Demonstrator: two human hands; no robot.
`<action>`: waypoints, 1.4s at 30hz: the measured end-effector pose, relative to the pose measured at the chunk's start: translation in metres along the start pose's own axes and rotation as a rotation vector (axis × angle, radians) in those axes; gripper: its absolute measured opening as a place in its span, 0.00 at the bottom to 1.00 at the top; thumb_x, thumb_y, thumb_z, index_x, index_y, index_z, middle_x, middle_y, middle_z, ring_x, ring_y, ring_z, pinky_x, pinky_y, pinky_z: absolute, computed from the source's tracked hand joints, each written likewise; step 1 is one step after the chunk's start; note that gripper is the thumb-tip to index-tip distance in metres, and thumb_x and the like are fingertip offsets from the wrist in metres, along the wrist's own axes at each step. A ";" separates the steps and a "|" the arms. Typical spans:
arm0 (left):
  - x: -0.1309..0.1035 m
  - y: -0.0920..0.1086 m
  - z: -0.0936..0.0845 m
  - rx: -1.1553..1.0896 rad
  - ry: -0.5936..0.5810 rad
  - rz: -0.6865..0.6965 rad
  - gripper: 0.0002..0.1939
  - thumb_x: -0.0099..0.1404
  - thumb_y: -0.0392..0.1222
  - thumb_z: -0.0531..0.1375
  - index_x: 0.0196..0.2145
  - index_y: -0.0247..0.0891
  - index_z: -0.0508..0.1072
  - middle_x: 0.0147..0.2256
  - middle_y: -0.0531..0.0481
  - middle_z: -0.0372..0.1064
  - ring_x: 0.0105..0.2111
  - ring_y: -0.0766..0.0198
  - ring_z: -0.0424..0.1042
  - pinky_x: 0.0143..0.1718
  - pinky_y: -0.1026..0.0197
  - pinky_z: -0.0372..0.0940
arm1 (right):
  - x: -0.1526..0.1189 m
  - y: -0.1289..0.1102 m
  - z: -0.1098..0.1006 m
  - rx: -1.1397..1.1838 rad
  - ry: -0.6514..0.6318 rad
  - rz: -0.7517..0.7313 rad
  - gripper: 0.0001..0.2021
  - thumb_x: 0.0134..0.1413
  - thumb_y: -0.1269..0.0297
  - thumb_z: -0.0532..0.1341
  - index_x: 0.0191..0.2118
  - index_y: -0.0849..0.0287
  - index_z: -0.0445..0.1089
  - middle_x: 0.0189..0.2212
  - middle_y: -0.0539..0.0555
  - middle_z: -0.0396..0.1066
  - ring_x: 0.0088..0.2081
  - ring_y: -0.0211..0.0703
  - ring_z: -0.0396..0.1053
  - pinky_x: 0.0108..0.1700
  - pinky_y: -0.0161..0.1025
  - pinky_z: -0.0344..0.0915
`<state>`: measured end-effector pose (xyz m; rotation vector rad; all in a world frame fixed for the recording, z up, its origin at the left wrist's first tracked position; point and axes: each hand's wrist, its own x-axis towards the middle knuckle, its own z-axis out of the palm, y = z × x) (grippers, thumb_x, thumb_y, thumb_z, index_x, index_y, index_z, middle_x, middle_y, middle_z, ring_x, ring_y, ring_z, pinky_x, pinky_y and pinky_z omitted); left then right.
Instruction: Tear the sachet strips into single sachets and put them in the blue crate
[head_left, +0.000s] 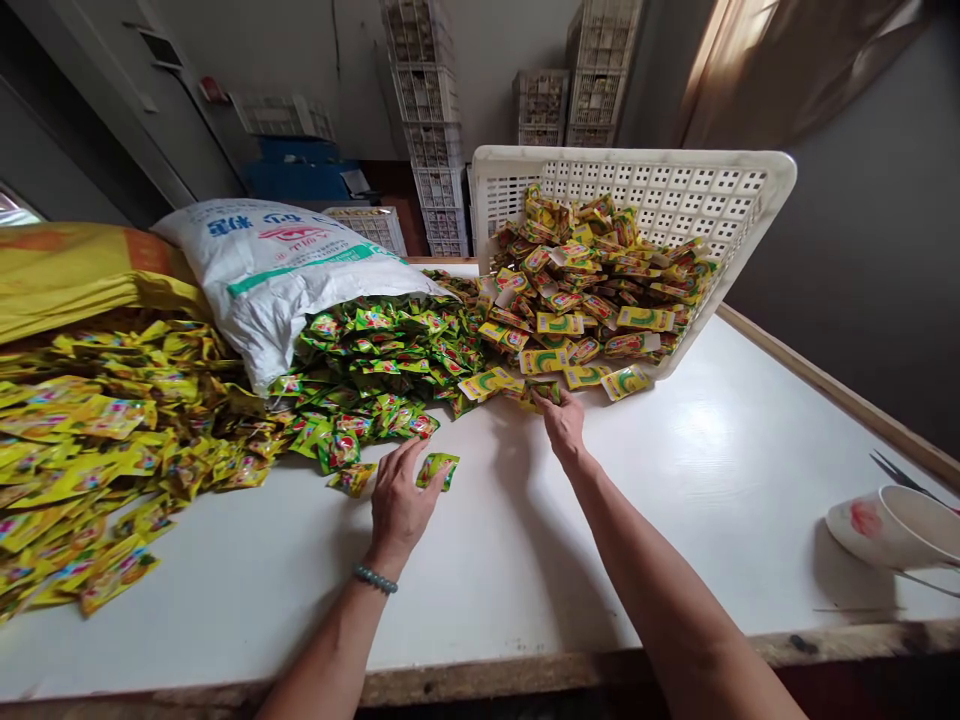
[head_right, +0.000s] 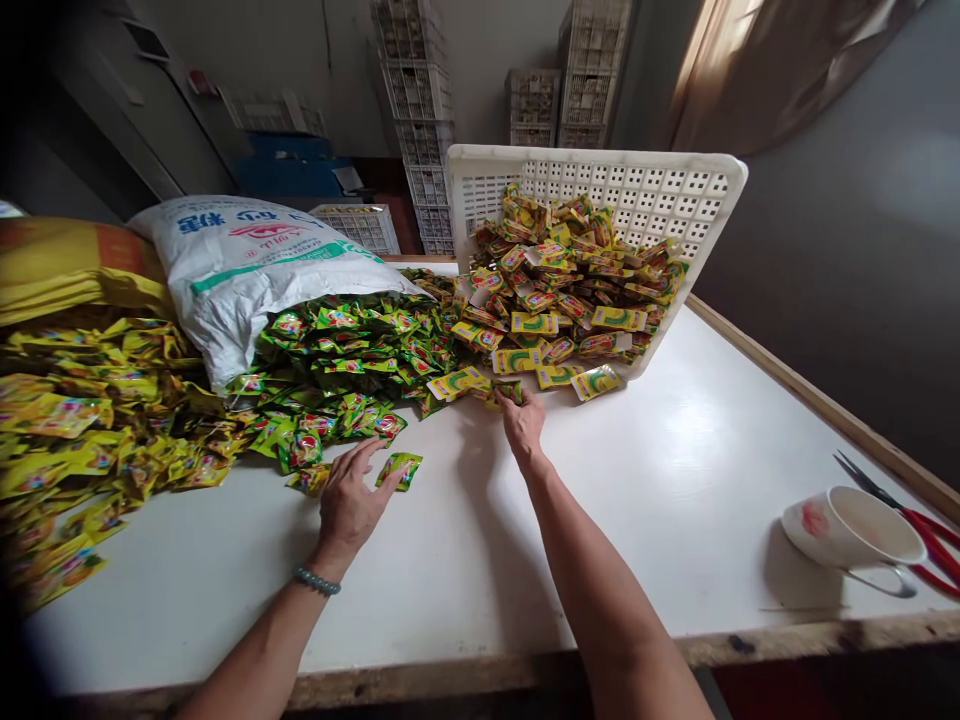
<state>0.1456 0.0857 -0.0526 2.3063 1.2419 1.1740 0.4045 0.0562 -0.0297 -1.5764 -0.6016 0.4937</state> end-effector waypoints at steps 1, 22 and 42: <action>0.001 0.003 -0.001 0.011 0.027 0.032 0.26 0.61 0.51 0.64 0.54 0.38 0.70 0.54 0.34 0.70 0.55 0.44 0.67 0.56 0.44 0.62 | -0.009 -0.008 0.000 0.108 -0.089 0.017 0.16 0.40 0.50 0.65 0.29 0.60 0.74 0.27 0.53 0.74 0.33 0.47 0.70 0.38 0.41 0.65; -0.007 0.016 -0.015 -0.962 -0.415 -0.709 0.23 0.47 0.49 0.73 0.38 0.35 0.77 0.33 0.47 0.79 0.29 0.59 0.77 0.35 0.58 0.71 | -0.069 -0.012 0.010 0.238 -0.739 0.105 0.18 0.37 0.51 0.72 0.30 0.61 0.75 0.27 0.50 0.75 0.32 0.42 0.70 0.41 0.40 0.67; -0.004 0.035 -0.018 -1.036 -0.542 -0.764 0.27 0.44 0.45 0.74 0.43 0.37 0.76 0.36 0.47 0.78 0.35 0.58 0.77 0.39 0.59 0.70 | -0.083 -0.011 0.016 -0.134 -0.574 -0.136 0.14 0.51 0.50 0.62 0.31 0.57 0.72 0.27 0.50 0.69 0.30 0.40 0.63 0.35 0.38 0.60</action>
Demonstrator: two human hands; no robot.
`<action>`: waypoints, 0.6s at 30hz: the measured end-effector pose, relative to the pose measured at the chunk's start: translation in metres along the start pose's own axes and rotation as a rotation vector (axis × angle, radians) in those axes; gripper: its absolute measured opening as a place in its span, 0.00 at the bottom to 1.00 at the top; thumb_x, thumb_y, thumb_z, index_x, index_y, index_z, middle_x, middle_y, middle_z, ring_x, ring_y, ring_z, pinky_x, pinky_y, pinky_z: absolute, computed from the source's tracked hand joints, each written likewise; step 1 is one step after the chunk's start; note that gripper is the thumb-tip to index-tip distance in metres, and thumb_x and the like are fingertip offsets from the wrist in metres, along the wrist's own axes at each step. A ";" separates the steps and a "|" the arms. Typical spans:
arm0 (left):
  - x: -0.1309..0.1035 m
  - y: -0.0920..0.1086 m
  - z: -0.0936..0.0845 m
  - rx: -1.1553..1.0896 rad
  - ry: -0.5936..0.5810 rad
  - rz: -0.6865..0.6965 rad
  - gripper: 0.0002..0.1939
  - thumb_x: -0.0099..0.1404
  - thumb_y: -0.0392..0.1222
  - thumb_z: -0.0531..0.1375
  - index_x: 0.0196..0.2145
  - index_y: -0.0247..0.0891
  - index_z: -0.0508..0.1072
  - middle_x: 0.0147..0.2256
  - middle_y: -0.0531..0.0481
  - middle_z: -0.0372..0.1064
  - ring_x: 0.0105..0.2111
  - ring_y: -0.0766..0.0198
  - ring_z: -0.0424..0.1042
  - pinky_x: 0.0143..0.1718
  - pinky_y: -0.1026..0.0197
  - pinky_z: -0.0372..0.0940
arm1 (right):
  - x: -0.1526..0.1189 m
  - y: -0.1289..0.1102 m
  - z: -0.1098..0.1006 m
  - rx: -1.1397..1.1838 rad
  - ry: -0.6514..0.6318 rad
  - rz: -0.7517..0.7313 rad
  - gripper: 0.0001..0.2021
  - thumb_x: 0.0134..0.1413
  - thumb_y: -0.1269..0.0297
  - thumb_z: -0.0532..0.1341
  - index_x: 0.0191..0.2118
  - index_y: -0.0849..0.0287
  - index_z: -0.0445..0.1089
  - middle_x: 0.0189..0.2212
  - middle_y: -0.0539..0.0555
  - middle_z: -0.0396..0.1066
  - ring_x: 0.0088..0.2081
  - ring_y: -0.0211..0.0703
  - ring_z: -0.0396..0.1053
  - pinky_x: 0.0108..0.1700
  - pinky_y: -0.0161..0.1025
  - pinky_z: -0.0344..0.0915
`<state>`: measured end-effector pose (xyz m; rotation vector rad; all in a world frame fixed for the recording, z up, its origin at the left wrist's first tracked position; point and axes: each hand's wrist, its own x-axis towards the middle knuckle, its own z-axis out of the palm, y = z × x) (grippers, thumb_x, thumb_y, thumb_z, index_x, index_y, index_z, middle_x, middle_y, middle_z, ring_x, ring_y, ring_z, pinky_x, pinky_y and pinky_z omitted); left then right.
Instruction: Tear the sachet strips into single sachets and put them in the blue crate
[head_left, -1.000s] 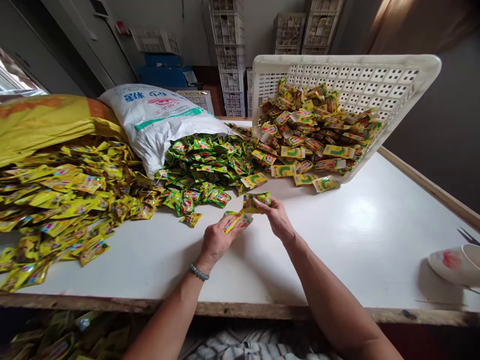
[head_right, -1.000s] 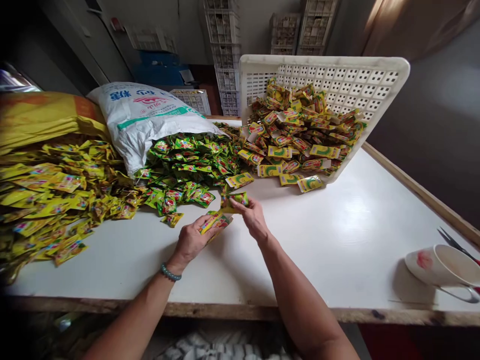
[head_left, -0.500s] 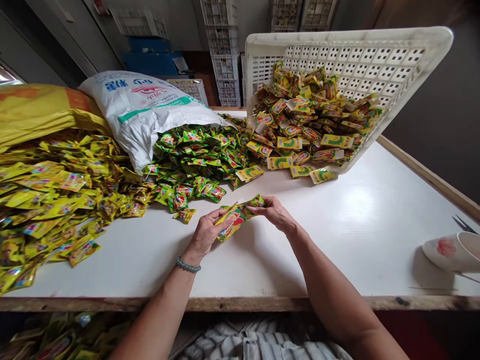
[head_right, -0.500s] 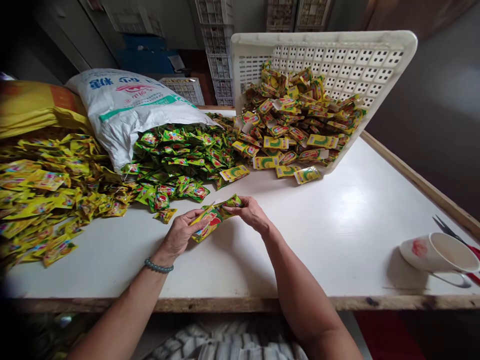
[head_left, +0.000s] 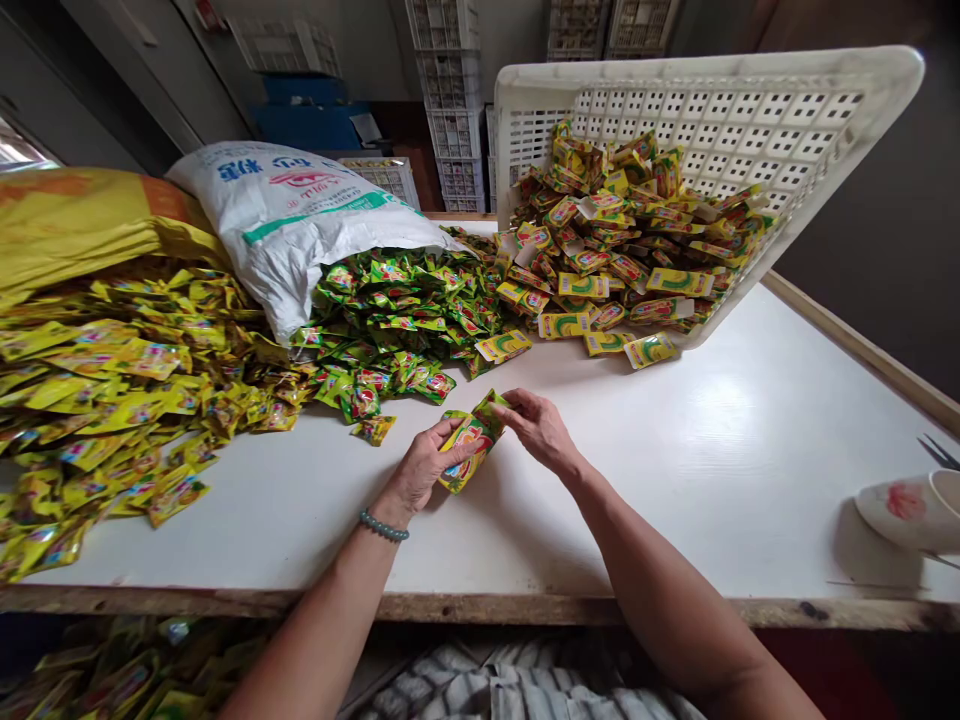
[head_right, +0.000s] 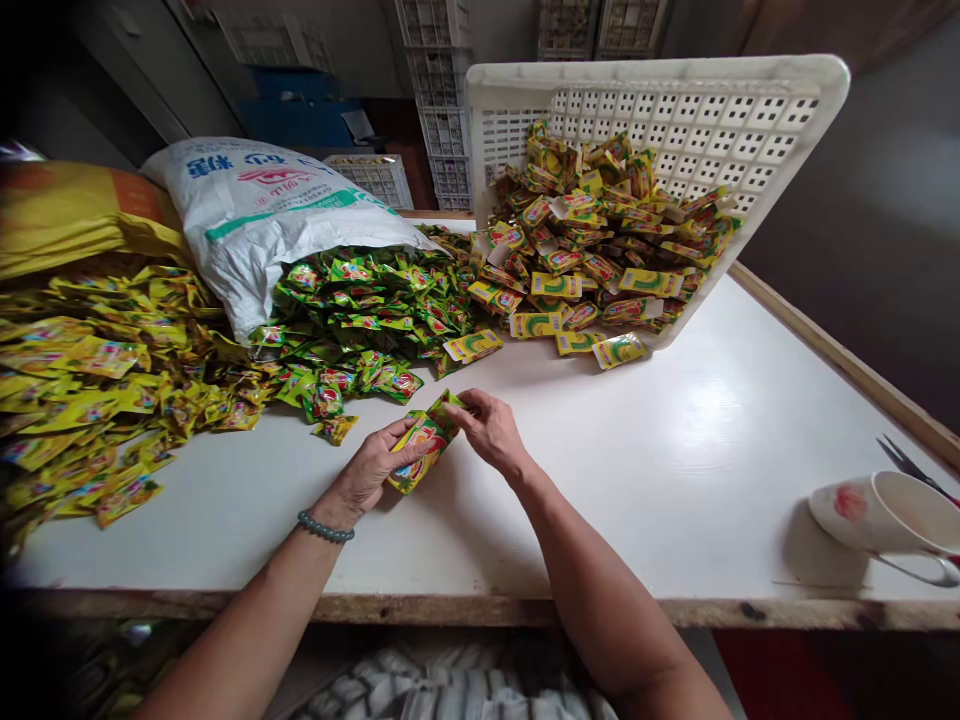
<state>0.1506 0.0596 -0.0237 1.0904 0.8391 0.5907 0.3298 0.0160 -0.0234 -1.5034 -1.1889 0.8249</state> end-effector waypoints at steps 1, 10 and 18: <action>0.000 0.001 0.000 -0.035 0.006 -0.001 0.27 0.44 0.44 0.74 0.42 0.37 0.76 0.36 0.47 0.79 0.34 0.58 0.77 0.38 0.60 0.70 | 0.000 -0.001 -0.001 -0.025 0.040 -0.035 0.16 0.53 0.48 0.61 0.30 0.57 0.72 0.29 0.52 0.70 0.33 0.42 0.64 0.37 0.39 0.61; 0.000 0.002 0.000 -0.155 0.053 -0.011 0.25 0.43 0.43 0.75 0.40 0.34 0.77 0.31 0.47 0.78 0.29 0.61 0.77 0.35 0.60 0.69 | -0.003 0.002 0.010 -0.019 0.172 -0.040 0.18 0.47 0.43 0.66 0.26 0.54 0.75 0.38 0.55 0.71 0.46 0.50 0.64 0.51 0.45 0.60; -0.001 0.004 0.002 -0.230 0.119 0.012 0.25 0.41 0.43 0.75 0.38 0.36 0.76 0.31 0.48 0.78 0.31 0.59 0.78 0.36 0.59 0.70 | -0.012 -0.004 0.024 -0.005 -0.072 -0.016 0.25 0.60 0.43 0.55 0.23 0.56 0.75 0.44 0.58 0.70 0.54 0.55 0.56 0.59 0.48 0.54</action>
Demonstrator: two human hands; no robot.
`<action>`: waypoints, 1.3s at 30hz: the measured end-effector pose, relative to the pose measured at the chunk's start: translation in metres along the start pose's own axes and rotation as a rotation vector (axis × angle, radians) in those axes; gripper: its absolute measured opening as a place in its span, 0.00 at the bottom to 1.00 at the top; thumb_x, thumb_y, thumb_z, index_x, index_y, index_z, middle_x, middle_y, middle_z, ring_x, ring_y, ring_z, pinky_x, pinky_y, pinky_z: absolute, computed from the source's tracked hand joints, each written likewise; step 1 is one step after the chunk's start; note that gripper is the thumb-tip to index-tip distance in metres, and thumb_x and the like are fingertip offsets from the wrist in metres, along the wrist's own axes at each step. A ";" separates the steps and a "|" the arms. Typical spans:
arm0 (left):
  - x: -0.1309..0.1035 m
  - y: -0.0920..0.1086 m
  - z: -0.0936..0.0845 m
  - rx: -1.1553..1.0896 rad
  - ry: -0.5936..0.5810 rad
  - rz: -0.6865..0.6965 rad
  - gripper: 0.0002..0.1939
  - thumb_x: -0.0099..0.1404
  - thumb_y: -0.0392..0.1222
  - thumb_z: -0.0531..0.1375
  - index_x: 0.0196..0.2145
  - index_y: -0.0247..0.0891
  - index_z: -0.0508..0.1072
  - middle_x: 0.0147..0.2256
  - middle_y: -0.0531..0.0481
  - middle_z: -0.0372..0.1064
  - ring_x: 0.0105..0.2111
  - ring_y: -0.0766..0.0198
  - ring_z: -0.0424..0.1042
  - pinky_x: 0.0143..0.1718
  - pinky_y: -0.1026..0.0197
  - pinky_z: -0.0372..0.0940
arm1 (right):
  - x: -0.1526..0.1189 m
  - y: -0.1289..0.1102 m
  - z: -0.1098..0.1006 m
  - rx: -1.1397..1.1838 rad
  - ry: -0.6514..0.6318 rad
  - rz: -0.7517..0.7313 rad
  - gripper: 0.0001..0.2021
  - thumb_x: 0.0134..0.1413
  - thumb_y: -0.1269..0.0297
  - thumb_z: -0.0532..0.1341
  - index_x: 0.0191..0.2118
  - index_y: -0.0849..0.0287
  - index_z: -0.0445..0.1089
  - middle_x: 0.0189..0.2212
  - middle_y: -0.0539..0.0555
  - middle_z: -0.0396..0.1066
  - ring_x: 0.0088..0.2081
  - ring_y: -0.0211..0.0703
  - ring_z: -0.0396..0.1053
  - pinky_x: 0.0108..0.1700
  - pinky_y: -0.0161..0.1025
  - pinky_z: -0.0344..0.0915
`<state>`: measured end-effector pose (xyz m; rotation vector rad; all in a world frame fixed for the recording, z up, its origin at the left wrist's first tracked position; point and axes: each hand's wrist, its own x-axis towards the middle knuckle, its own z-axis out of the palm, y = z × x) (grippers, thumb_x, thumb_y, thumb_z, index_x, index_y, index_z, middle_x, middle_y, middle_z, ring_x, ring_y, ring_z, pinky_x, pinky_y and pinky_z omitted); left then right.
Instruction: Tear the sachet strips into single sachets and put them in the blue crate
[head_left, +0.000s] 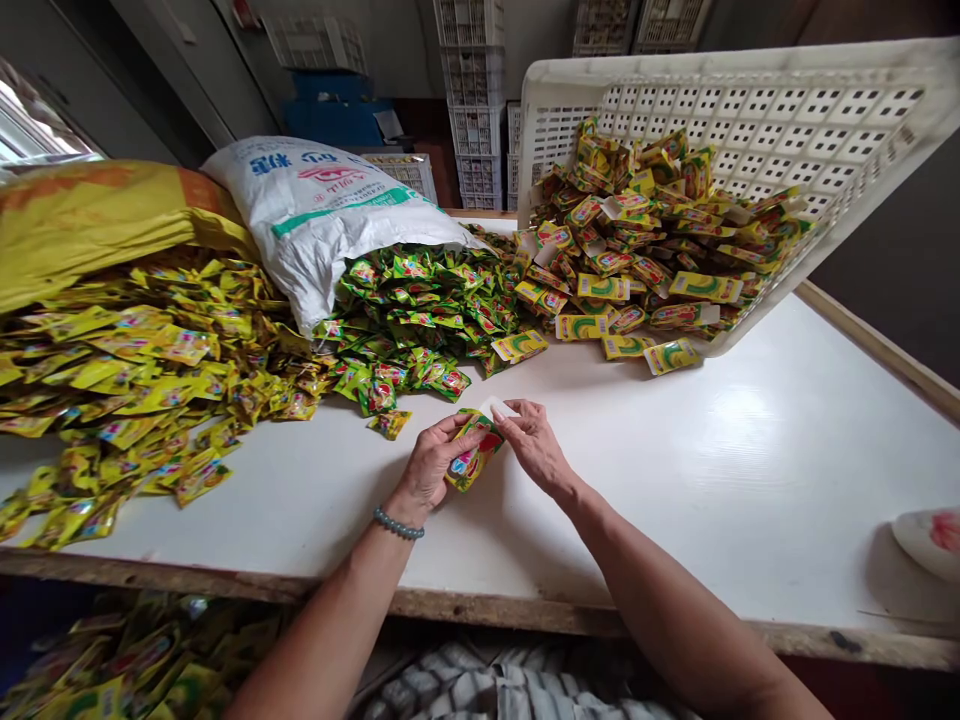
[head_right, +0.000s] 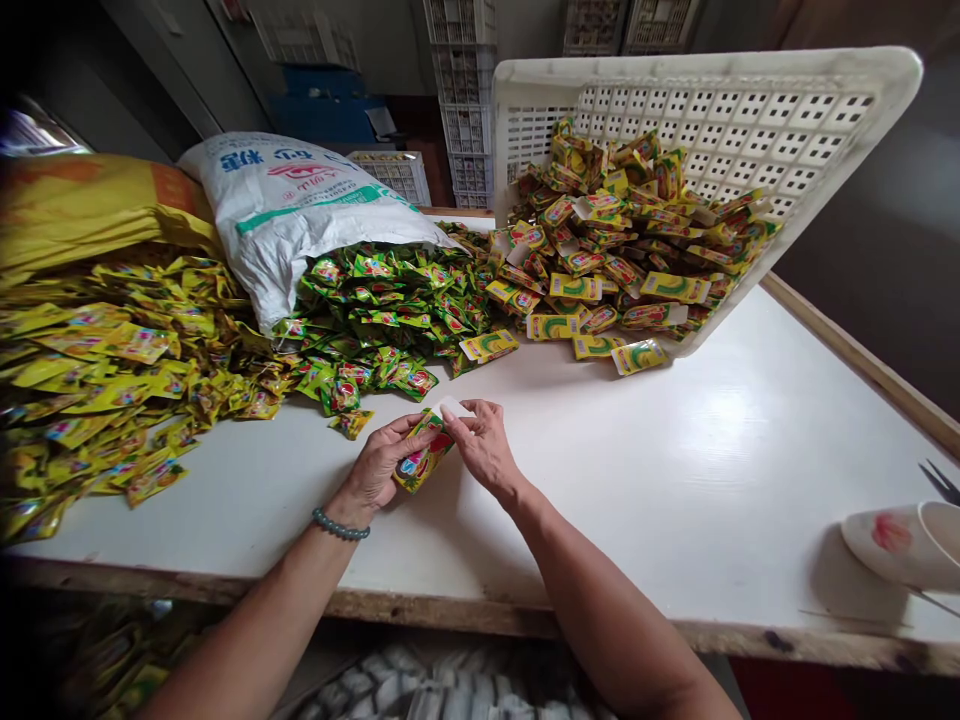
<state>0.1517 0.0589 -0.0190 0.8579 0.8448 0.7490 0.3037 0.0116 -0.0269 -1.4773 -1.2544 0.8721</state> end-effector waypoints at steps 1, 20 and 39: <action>0.000 0.000 0.000 -0.006 0.008 0.003 0.25 0.40 0.43 0.75 0.37 0.36 0.76 0.31 0.49 0.78 0.31 0.60 0.77 0.36 0.60 0.70 | -0.001 -0.001 0.001 -0.003 -0.017 -0.011 0.26 0.60 0.43 0.55 0.22 0.56 0.75 0.44 0.58 0.69 0.55 0.55 0.56 0.59 0.48 0.53; 0.003 -0.006 -0.011 0.345 -0.141 0.235 0.22 0.58 0.47 0.67 0.46 0.43 0.64 0.34 0.54 0.72 0.32 0.63 0.73 0.34 0.63 0.68 | 0.005 0.009 -0.003 0.456 -0.134 0.093 0.20 0.43 0.45 0.68 0.30 0.59 0.72 0.25 0.50 0.69 0.30 0.38 0.64 0.37 0.38 0.64; 0.001 -0.003 -0.006 0.148 -0.037 0.202 0.30 0.50 0.41 0.71 0.45 0.43 0.59 0.29 0.56 0.75 0.28 0.62 0.76 0.34 0.61 0.68 | -0.001 -0.001 0.001 0.335 -0.043 0.087 0.20 0.48 0.45 0.67 0.28 0.61 0.75 0.27 0.55 0.76 0.30 0.43 0.71 0.35 0.38 0.65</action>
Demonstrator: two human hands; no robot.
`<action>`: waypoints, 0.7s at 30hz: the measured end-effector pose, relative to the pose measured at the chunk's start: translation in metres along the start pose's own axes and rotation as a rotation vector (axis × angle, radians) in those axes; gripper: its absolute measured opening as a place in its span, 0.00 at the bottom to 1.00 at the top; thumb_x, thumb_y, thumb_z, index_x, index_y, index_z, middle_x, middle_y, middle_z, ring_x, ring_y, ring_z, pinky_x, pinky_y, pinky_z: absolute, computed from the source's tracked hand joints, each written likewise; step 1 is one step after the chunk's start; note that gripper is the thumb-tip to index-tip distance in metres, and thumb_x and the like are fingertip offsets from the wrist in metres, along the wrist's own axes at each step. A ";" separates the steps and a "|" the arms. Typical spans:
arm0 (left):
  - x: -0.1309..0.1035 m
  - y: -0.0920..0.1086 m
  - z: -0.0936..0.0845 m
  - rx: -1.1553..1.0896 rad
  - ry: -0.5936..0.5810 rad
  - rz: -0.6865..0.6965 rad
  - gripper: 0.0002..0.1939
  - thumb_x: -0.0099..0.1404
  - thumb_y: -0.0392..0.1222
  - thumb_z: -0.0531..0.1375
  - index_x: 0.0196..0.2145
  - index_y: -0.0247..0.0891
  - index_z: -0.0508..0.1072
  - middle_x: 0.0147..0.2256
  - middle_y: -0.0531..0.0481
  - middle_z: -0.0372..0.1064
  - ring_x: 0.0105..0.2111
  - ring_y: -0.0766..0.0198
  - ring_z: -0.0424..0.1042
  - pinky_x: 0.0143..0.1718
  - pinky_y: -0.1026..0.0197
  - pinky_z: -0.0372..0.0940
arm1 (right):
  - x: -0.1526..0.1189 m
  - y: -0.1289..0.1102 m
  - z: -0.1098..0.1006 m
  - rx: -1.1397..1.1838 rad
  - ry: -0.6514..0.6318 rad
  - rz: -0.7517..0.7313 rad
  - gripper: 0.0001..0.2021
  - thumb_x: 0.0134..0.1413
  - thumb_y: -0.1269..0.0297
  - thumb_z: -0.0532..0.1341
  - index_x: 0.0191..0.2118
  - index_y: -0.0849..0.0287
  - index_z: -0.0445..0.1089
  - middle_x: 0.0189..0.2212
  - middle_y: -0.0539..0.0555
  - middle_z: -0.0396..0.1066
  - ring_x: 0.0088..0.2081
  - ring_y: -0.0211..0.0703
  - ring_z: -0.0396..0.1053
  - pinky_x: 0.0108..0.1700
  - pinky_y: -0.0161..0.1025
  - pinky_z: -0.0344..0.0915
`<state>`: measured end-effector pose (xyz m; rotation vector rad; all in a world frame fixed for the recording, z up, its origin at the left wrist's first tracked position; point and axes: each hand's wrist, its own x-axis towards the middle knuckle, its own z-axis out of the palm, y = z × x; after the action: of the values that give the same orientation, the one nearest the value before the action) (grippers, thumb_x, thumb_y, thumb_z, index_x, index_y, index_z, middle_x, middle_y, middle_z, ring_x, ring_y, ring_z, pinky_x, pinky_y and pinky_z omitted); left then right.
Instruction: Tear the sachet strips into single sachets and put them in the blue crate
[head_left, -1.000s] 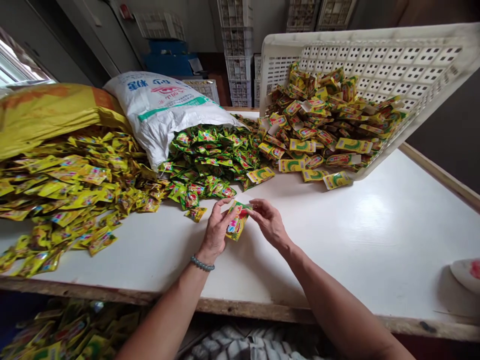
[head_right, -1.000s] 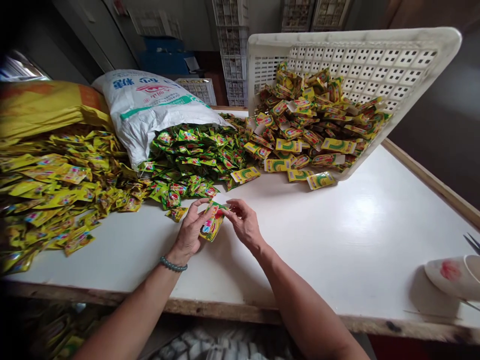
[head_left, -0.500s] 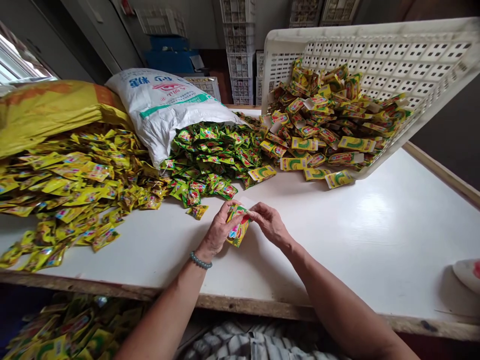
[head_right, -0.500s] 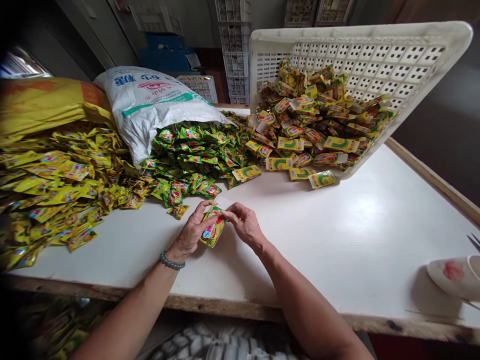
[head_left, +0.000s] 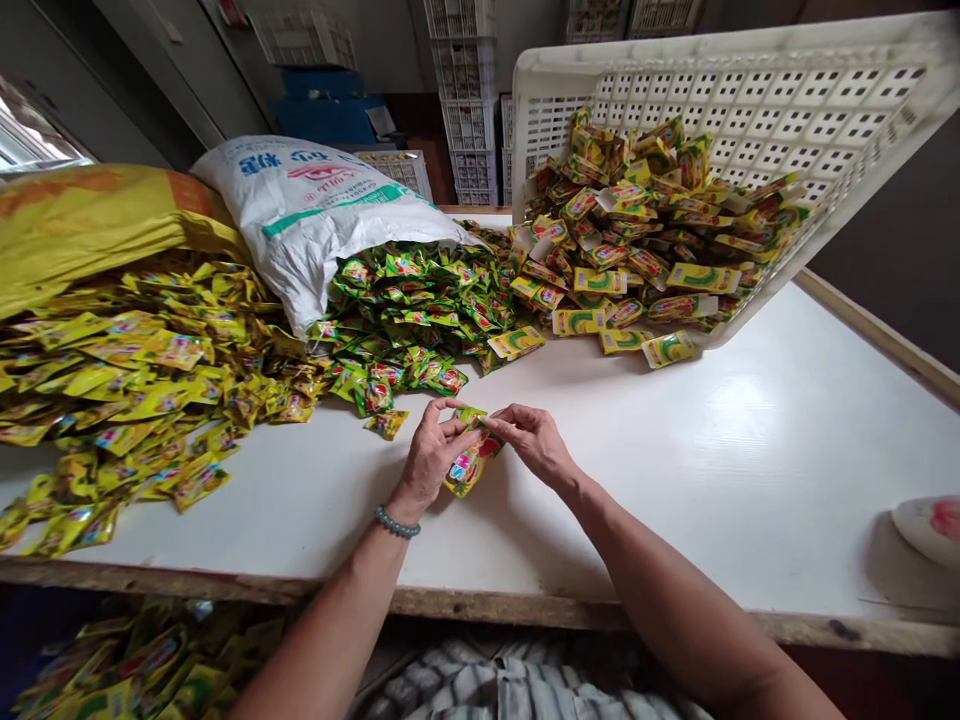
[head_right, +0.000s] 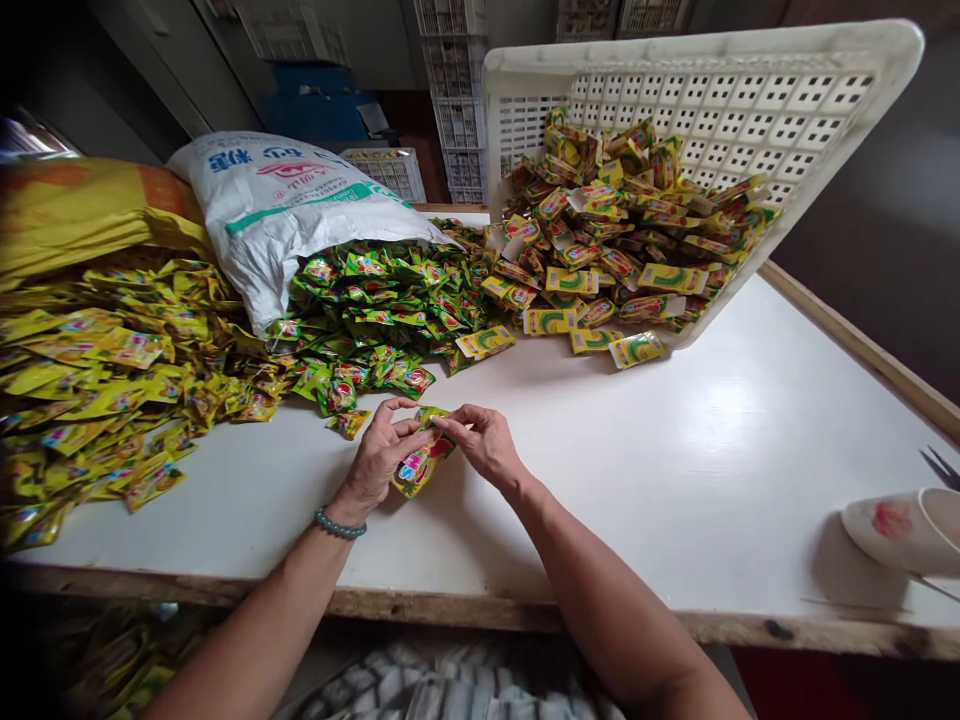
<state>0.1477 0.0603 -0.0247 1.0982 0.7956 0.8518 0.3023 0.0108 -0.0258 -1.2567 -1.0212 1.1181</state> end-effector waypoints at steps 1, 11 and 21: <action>0.000 0.000 0.000 0.007 0.000 0.004 0.30 0.50 0.41 0.71 0.45 0.43 0.59 0.29 0.56 0.76 0.28 0.62 0.76 0.34 0.61 0.68 | 0.000 0.002 0.001 0.025 -0.008 0.017 0.20 0.45 0.46 0.68 0.29 0.61 0.75 0.26 0.55 0.75 0.29 0.42 0.71 0.34 0.38 0.66; -0.002 0.004 0.001 0.026 0.004 -0.029 0.27 0.49 0.44 0.72 0.43 0.40 0.64 0.28 0.54 0.76 0.25 0.63 0.75 0.31 0.61 0.69 | 0.003 -0.002 -0.006 0.236 -0.047 0.195 0.19 0.37 0.51 0.73 0.31 0.63 0.80 0.26 0.53 0.75 0.31 0.40 0.67 0.39 0.39 0.63; -0.002 0.003 -0.004 0.031 0.069 0.027 0.24 0.51 0.48 0.71 0.43 0.38 0.72 0.29 0.51 0.77 0.28 0.61 0.75 0.31 0.62 0.68 | -0.008 -0.001 0.003 0.122 -0.134 0.088 0.20 0.46 0.51 0.69 0.44 0.56 0.80 0.43 0.54 0.76 0.44 0.45 0.69 0.48 0.41 0.64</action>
<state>0.1428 0.0606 -0.0222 1.1133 0.8555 0.9070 0.2981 0.0031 -0.0243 -1.1509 -0.9887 1.3273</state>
